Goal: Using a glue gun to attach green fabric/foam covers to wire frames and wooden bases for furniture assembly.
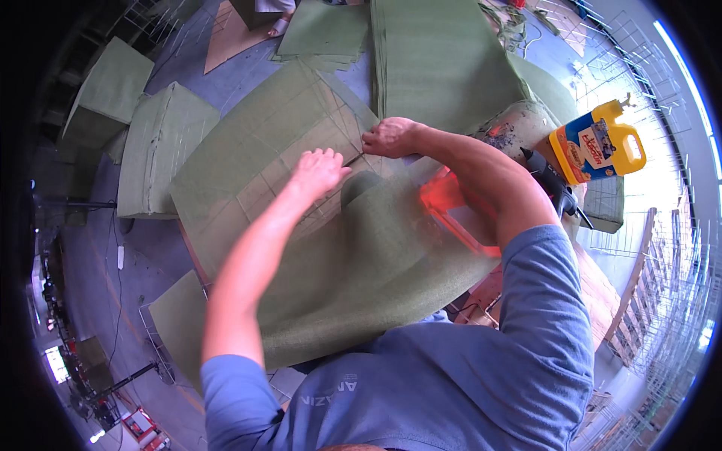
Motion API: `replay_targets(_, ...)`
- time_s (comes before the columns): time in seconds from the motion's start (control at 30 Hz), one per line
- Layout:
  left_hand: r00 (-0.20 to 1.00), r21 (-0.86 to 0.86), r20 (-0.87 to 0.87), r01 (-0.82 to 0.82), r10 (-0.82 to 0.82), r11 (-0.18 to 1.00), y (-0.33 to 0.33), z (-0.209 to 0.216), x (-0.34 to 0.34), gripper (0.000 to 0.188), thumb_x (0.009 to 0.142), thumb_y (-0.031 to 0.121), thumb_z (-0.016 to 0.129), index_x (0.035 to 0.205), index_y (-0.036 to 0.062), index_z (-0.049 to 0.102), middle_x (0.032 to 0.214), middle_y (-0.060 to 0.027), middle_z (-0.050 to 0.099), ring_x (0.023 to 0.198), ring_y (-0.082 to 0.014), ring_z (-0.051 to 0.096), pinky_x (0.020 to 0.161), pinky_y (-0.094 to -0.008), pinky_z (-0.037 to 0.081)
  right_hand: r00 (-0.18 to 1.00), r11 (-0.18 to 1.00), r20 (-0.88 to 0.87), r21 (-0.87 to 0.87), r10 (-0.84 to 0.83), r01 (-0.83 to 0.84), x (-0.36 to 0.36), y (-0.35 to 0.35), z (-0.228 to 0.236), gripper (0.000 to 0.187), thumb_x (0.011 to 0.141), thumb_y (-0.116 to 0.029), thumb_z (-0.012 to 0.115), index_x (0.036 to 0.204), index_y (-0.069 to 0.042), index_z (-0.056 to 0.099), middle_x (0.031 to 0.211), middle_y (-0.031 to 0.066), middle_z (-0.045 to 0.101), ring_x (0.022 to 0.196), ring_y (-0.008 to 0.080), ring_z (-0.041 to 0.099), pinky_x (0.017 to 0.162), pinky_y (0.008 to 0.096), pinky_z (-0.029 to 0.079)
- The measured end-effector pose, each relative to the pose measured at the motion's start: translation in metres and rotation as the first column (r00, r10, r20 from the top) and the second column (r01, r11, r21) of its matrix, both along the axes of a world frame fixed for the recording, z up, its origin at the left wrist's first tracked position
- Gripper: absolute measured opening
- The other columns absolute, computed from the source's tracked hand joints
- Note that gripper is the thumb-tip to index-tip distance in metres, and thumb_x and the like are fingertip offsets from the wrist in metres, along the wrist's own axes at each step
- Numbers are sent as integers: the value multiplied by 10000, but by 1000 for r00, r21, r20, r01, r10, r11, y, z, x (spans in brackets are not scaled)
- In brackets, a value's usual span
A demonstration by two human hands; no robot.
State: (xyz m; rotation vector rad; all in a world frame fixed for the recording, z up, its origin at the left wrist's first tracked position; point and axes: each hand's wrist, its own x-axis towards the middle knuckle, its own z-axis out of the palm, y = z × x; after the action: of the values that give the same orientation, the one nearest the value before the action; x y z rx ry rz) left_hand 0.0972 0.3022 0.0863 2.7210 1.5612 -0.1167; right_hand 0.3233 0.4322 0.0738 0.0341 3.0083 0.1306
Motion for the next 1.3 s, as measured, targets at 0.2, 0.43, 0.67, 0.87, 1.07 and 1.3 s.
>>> replay_targets(0.2, 987, -126, -76, -152, 144, 980, 16, -48, 20, 221, 931, 250, 630, 833, 152, 802, 877, -67, 779, 861, -248, 763, 747, -412, 611, 994, 993, -3, -46, -108, 108, -3, -1, -6, 123, 975, -203, 542, 1029, -107, 597, 939, 117, 630, 843, 298, 717, 701, 467, 595)
replay_targets(0.43, 992, 71, 57, -117, 113, 991, 16, -65, 33, 119, 769, 158, 651, 758, 132, 766, 745, -62, 753, 702, -254, 745, 583, -421, 586, 949, 980, 243, 66, -200, 189, -1, -3, 4, 189, 1016, -237, 524, 1140, -136, 624, 932, 111, 709, 903, 301, 743, 732, 452, 582)
replay_targets(0.67, 884, 64, 331, -370, 330, 927, -80, 0, -27, 341, 1046, 329, 534, 871, 65, 663, 888, -129, 703, 880, -337, 711, 758, -459, 578, 926, 959, 255, 40, -280, 279, -14, -10, 8, 296, 1033, -403, 550, 1109, -129, 632, 966, 122, 731, 911, 309, 738, 788, 461, 567)
replay_targets(0.87, 716, -159, -175, -698, 676, 698, -245, 42, -198, 436, 1031, 445, 568, 1093, 18, 626, 1074, -183, 692, 1037, -360, 686, 877, -482, 562, 952, 965, 161, 27, -261, 260, -11, -9, 6, 281, 1036, -381, 551, 1070, -116, 639, 904, 126, 714, 866, 323, 734, 755, 475, 564)
replay_targets(1.07, 820, -112, -307, -534, 482, 838, -281, -5, -248, 287, 968, 278, 588, 872, 25, 686, 900, -165, 720, 925, -331, 718, 807, -473, 575, 949, 970, 208, 90, -239, 225, -20, -13, 8, 216, 1029, -283, 532, 1007, -92, 630, 875, 129, 708, 845, 328, 738, 710, 479, 568)
replay_targets(1.3, 824, -28, -186, -550, 536, 835, -282, -20, -250, 281, 937, 243, 608, 771, 45, 717, 789, -163, 738, 799, -343, 731, 755, -474, 566, 925, 952, 231, 22, -301, 304, -15, -11, -1, 205, 1000, -268, 562, 1058, -75, 594, 984, 150, 686, 931, 340, 717, 782, 485, 560)
